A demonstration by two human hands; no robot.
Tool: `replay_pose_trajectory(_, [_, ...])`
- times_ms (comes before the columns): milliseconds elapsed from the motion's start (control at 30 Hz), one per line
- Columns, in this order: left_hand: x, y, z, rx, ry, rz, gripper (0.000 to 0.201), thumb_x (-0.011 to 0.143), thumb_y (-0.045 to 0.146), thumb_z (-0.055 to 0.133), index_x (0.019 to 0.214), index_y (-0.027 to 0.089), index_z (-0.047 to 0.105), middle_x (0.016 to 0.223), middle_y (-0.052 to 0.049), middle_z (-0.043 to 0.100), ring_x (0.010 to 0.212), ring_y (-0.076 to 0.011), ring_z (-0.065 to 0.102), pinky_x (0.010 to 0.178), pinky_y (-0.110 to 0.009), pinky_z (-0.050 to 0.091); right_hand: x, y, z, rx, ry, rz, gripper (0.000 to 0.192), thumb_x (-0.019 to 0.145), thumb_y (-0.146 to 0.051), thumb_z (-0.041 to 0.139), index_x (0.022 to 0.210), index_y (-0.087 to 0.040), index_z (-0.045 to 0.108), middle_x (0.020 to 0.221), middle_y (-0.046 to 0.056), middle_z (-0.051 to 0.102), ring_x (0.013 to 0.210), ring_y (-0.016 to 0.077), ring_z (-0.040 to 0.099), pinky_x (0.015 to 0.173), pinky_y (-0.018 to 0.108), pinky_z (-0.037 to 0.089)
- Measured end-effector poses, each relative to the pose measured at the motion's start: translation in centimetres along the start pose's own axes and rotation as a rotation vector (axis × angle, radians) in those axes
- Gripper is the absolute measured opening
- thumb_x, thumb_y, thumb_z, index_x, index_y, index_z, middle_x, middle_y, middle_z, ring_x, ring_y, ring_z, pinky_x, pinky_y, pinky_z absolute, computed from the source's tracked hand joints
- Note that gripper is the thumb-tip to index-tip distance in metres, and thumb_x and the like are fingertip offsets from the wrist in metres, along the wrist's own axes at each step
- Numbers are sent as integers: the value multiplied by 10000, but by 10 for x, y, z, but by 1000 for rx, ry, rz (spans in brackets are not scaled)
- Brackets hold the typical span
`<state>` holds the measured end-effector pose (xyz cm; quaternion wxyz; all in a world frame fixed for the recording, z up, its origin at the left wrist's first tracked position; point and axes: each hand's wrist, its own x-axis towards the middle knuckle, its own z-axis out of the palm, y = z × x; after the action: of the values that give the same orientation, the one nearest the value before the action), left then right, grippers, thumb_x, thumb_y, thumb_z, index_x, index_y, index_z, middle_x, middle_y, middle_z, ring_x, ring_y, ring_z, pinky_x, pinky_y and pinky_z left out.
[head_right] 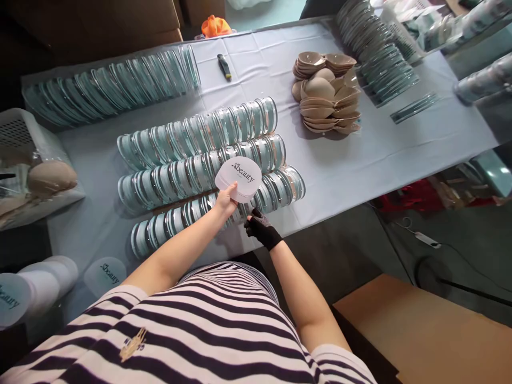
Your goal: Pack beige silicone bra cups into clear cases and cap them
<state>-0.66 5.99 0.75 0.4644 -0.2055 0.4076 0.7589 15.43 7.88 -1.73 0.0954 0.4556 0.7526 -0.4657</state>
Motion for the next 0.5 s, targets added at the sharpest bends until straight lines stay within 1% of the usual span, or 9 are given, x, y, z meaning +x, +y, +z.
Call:
replay_pose_trajectory(67, [1, -2, 2, 4, 6, 19, 412, 795, 41, 714, 1189, 153, 681, 1137, -92, 753, 1129, -236, 688, 1033, -379, 540, 0, -7, -10, 74, -89, 13, 448, 985, -378, 359, 1340, -176, 544, 804, 59, 717, 713, 174, 682, 634, 278, 534])
replay_pose_trajectory(133, [2, -2, 4, 4, 9, 31, 418, 790, 41, 719, 1191, 156, 678, 1139, -86, 752, 1135, -229, 684, 1041, -374, 531, 2, -13, -23, -1, -112, 62, 376, 943, -387, 466, 1174, -159, 655, 793, 93, 718, 764, 211, 692, 692, 319, 545])
replay_pose_trajectory(167, [2, -3, 5, 4, 10, 40, 435, 781, 44, 730, 1196, 161, 674, 1143, -82, 751, 1138, -224, 683, 1044, -368, 527, 3, -16, -31, -60, -61, 67, 327, 918, -386, 512, 1075, -161, 691, 817, 110, 725, 813, 232, 696, 741, 343, 547])
replay_pose_trajectory(233, [-1, -2, 5, 15, 1, 66, 465, 756, 54, 757, 1198, 170, 670, 1144, -74, 752, 1139, -217, 681, 1049, -355, 520, 7, -18, -47, -87, 165, -2, 323, 916, -410, 510, 1024, -176, 705, 943, 130, 737, 946, 262, 690, 848, 382, 536])
replay_pose_trajectory(300, [-9, -1, 2, 62, -38, 97, 469, 736, 71, 777, 1182, 174, 676, 1124, -68, 757, 1137, -217, 680, 1054, -349, 511, 11, -18, -60, -30, 443, -140, 435, 955, -452, 418, 1203, -182, 652, 1143, 132, 711, 1097, 263, 656, 952, 403, 513])
replay_pose_trajectory(333, [-15, -1, -1, 97, -68, 109, 461, 728, 83, 785, 1168, 174, 682, 1109, -67, 761, 1134, -222, 679, 1055, -354, 508, 14, -19, -65, 5, 533, -214, 494, 963, -463, 391, 1314, -176, 588, 1250, 136, 672, 1173, 260, 624, 1002, 409, 495])
replay_pose_trajectory(367, [-21, 0, -4, 137, -98, 117, 451, 720, 98, 794, 1152, 173, 689, 1093, -69, 764, 1128, -230, 681, 1053, -364, 508, 15, -20, -68, 24, 571, -278, 549, 960, -464, 394, 1405, -164, 511, 1351, 145, 613, 1249, 260, 578, 1050, 418, 469])
replay_pose_trajectory(433, [-32, 0, -13, 212, -127, 126, 427, 701, 134, 812, 1112, 167, 701, 1063, -79, 768, 1106, -252, 687, 1038, -395, 513, 14, -25, -66, -20, 563, -371, 641, 938, -446, 442, 1494, -130, 398, 1479, 170, 493, 1359, 275, 479, 1120, 443, 414])
replay_pose_trajectory(500, [-41, 0, -23, 258, -98, 148, 405, 677, 167, 833, 1063, 158, 710, 1045, -93, 768, 1081, -272, 694, 1014, -421, 521, 7, -32, -55, -130, 584, -430, 668, 925, -428, 471, 1503, -106, 379, 1518, 189, 433, 1410, 303, 407, 1157, 485, 366])
